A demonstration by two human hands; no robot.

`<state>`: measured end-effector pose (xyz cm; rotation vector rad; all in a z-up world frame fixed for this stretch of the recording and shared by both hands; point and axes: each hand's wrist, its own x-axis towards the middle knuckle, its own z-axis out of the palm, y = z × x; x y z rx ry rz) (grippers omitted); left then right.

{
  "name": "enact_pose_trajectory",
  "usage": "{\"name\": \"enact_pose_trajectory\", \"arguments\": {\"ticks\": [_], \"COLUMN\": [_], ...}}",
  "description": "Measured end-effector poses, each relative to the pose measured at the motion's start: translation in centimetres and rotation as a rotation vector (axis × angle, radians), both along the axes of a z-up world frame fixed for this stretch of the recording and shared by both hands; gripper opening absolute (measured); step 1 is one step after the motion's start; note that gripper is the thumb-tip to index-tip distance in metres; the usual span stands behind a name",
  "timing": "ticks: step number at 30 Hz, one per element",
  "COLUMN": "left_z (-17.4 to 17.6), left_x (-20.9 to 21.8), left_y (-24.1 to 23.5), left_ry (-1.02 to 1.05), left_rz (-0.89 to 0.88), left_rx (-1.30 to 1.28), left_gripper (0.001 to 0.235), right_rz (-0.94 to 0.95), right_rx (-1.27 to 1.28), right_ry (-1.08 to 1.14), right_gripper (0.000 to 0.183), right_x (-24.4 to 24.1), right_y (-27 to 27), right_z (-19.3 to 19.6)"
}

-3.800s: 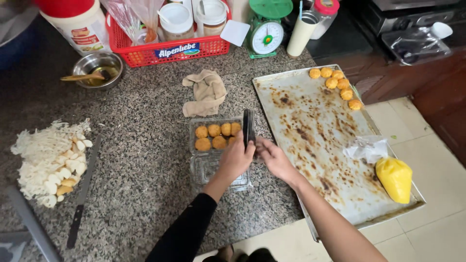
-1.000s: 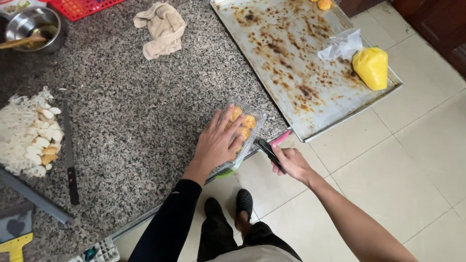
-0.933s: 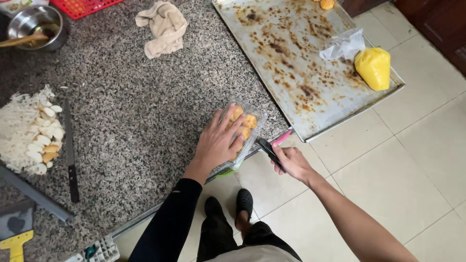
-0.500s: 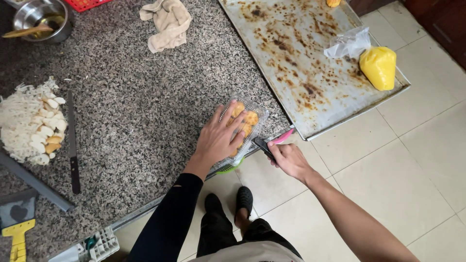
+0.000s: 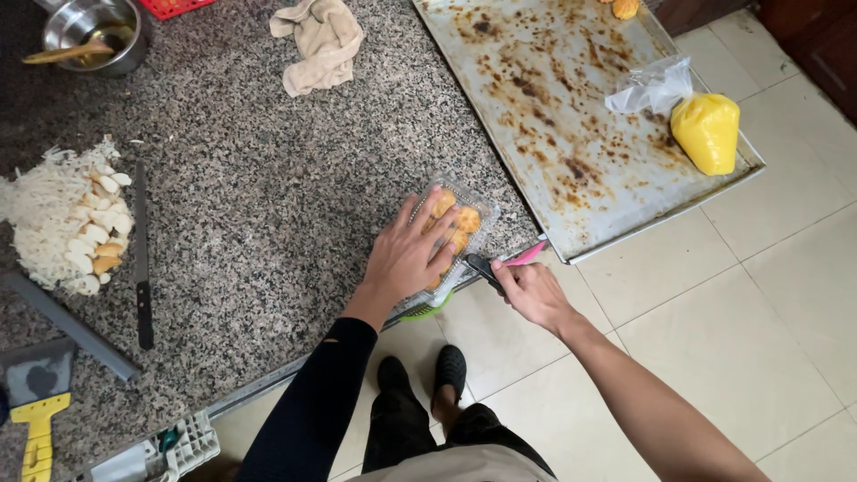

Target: The recorder is packing cream puffs into plastic containers at a decorating station.

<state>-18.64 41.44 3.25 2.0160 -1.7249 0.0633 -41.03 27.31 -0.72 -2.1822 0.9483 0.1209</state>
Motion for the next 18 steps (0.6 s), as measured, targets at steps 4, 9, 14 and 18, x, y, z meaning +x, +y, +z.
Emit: {"name": "enact_pose_trajectory", "arguments": {"ticks": [4,9,14,18], "left_z": [0.0,-0.6,-0.1,-1.5], "left_x": [-0.1,-0.1,0.1,0.6], "left_y": [-0.1,-0.1,-0.3,-0.8], "left_ry": [-0.001,-0.024,0.010,0.077], "left_rz": [-0.001,0.006,0.034,0.187], "left_rx": [0.005,-0.008,0.036,0.063], "left_gripper": [0.055,0.055,0.056,0.060], "right_rz": [-0.009,0.043,0.032,-0.007], "right_rx": [-0.022,-0.190,-0.037,0.228], "right_ry": [0.025,-0.019,0.013,0.049], "right_gripper": [0.076,0.070,0.077,0.062], "right_x": [0.3,0.1,0.0,0.0], "right_y": [0.0,0.2,0.1,0.3], "right_z": [-0.8,-2.9,-1.5,1.3]}}
